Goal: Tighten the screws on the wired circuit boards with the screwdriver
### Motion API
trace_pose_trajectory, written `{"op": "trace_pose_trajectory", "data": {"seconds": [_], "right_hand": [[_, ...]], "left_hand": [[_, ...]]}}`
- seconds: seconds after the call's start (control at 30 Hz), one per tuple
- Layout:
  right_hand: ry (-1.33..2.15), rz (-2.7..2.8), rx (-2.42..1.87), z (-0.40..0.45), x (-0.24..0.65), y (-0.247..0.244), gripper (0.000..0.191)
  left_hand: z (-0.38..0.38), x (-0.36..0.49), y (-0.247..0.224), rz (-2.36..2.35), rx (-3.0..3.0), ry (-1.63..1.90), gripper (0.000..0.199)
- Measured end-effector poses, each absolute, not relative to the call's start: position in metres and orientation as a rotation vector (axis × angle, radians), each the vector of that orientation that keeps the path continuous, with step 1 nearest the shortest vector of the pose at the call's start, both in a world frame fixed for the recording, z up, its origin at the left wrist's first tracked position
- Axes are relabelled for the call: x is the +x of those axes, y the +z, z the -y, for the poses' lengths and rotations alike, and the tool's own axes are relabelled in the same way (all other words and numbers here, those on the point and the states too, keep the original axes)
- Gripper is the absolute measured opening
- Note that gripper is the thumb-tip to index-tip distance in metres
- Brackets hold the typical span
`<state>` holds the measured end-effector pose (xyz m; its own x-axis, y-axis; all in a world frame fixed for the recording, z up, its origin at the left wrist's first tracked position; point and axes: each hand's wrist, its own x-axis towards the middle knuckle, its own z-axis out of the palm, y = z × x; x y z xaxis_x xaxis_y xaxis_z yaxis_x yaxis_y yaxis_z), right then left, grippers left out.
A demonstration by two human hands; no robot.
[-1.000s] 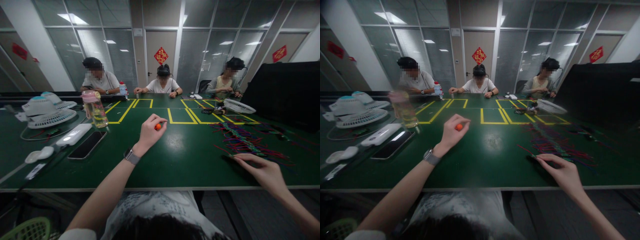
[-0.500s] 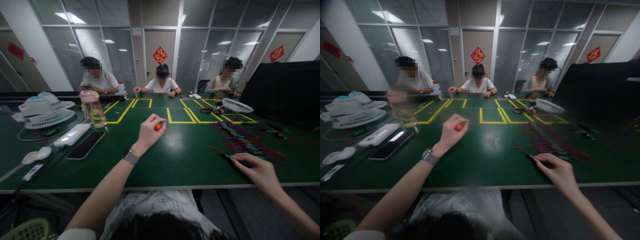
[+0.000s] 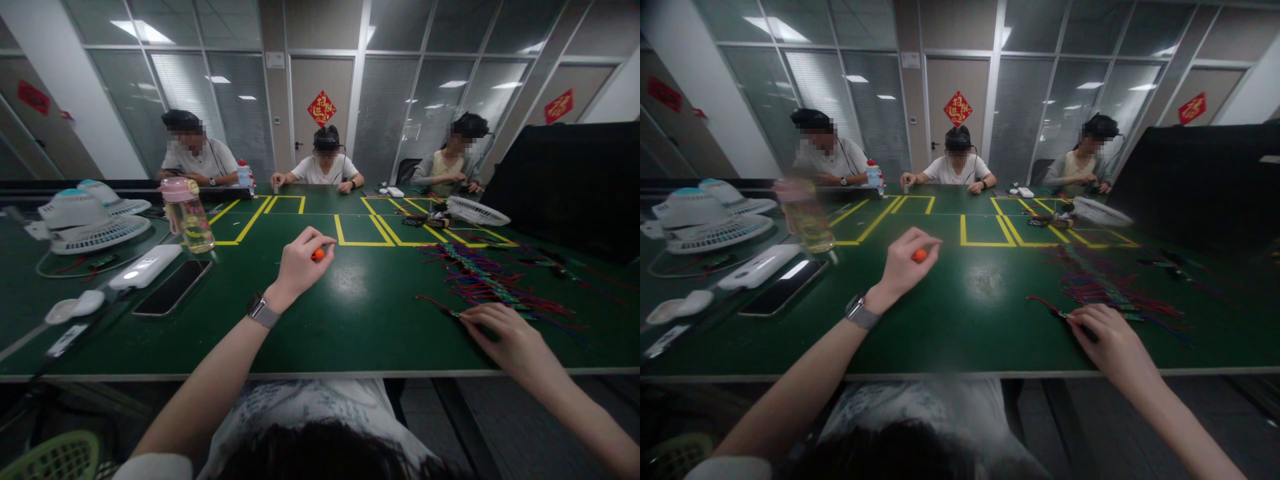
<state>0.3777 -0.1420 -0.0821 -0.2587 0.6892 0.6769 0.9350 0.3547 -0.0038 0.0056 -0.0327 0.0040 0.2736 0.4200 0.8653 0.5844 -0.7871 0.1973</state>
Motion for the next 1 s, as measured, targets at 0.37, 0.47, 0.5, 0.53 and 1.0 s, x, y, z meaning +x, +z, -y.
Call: {"op": "trace_pose_trajectory", "data": {"seconds": [0.37, 0.47, 0.5, 0.53, 1.0], "right_hand": [[-1.027, 2.039, -1.87, 0.152, 0.325, -0.084, 0.032], [-1.118, 1.953, -1.914, 0.155, 0.318, -0.085, 0.034], [-1.138, 1.926, -1.905, 0.156, 0.317, -0.085, 0.036], [-1.147, 1.908, -1.884, 0.158, 0.317, -0.085, 0.037], [-1.21, 1.796, -1.255, 0.182, 0.384, -0.14, 0.021]], "left_hand": [[0.034, 0.006, 0.004, 0.94, -2.373, -1.51, 0.016], [0.033, 0.006, 0.003, 0.933, -2.366, -1.515, 0.016], [0.032, 0.007, 0.003, 0.928, -2.366, -1.515, 0.016], [0.032, 0.007, 0.003, 0.922, -2.364, -1.517, 0.016], [0.03, 0.006, 0.002, 0.909, -2.352, -1.523, 0.014]]}}
